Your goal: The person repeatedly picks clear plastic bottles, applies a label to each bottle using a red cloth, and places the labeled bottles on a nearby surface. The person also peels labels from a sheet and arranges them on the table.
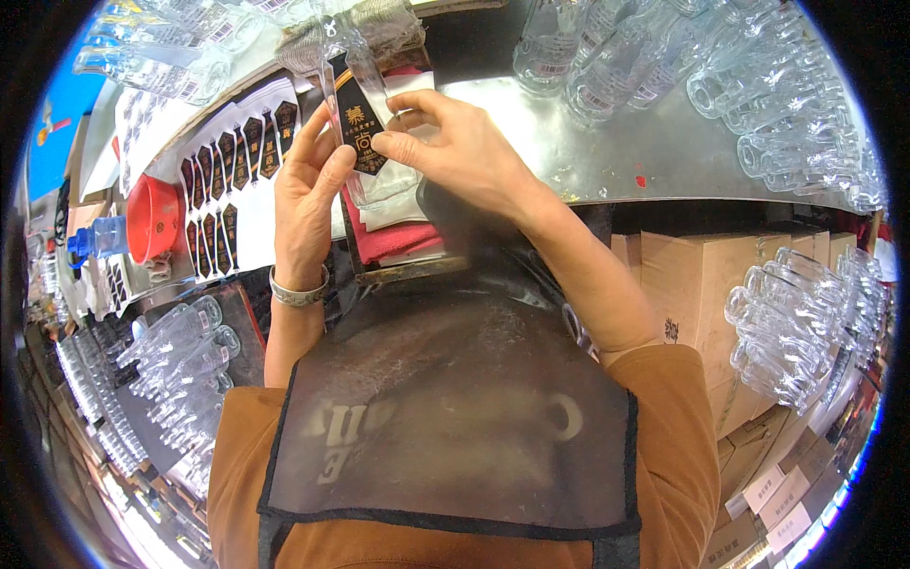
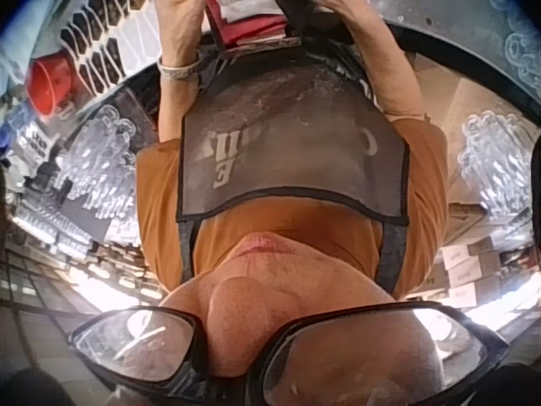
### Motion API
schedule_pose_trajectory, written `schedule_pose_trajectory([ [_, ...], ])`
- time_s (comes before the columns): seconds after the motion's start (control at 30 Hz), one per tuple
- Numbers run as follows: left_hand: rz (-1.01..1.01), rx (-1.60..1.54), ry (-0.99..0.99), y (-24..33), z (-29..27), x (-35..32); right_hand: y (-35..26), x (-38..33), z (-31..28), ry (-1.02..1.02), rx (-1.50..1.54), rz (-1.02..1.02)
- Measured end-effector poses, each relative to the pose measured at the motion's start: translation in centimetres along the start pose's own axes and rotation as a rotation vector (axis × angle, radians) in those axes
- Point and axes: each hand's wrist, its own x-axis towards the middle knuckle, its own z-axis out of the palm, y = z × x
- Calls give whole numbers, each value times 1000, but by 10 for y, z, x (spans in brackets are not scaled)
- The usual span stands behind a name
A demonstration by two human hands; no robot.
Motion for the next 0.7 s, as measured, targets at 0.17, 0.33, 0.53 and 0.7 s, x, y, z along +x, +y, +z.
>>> schedule_pose_trajectory([
  [0.17, -8, 0, 6, -1, 0, 0, 0, 0, -1, -5, -6, -6],
  [0.33, 0, 14, 0, -4, -2, 2, 5, 3, -4, -17, 23, -11],
  [0.53, 191, 228, 33, 5, -2, 7, 4, 8, -17, 77, 30, 0],
  [0.7, 390, 702, 56, 18, -2, 26, -18, 14, -11, 259, -368, -424],
])
